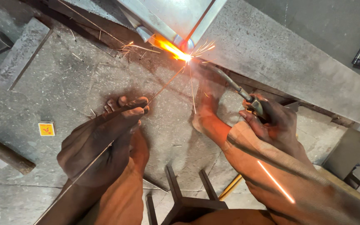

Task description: The person welds metal sheets together by using a torch to heat the joints and applying a filler rod. They use pliers to hold the metal pieces and move them into position as the welding progresses.

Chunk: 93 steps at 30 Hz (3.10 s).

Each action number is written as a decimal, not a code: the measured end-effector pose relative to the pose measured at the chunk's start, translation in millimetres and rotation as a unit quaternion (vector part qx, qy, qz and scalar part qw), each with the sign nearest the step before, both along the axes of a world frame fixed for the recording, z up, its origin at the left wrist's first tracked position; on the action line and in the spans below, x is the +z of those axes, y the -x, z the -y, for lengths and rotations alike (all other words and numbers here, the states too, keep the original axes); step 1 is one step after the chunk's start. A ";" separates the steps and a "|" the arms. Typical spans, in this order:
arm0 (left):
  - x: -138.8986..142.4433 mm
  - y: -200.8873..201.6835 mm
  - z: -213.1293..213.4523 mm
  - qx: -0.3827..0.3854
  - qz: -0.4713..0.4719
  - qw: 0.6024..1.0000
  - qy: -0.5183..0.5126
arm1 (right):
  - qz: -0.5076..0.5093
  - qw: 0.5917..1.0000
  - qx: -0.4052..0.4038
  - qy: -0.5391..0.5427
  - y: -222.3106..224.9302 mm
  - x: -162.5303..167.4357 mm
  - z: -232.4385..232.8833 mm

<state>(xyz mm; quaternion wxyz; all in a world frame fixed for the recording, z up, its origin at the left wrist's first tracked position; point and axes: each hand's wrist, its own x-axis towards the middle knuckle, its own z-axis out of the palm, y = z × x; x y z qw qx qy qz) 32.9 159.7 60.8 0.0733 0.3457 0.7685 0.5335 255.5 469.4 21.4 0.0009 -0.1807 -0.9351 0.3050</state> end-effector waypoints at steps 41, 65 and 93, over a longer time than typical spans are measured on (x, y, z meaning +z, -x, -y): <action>-12.8 -7.7 -0.5 0.027 -0.015 0.999 0.011 | 0.021 0.999 -0.023 0.043 1.3 0.9 2.8; -7.9 -6.2 -7.0 0.039 0.007 0.999 0.022 | 0.005 0.999 -0.017 0.042 -7.8 -8.7 -1.5; -15.2 -11.5 -2.1 0.038 0.031 0.998 0.031 | 0.007 1.000 -0.001 0.026 2.5 -0.7 1.3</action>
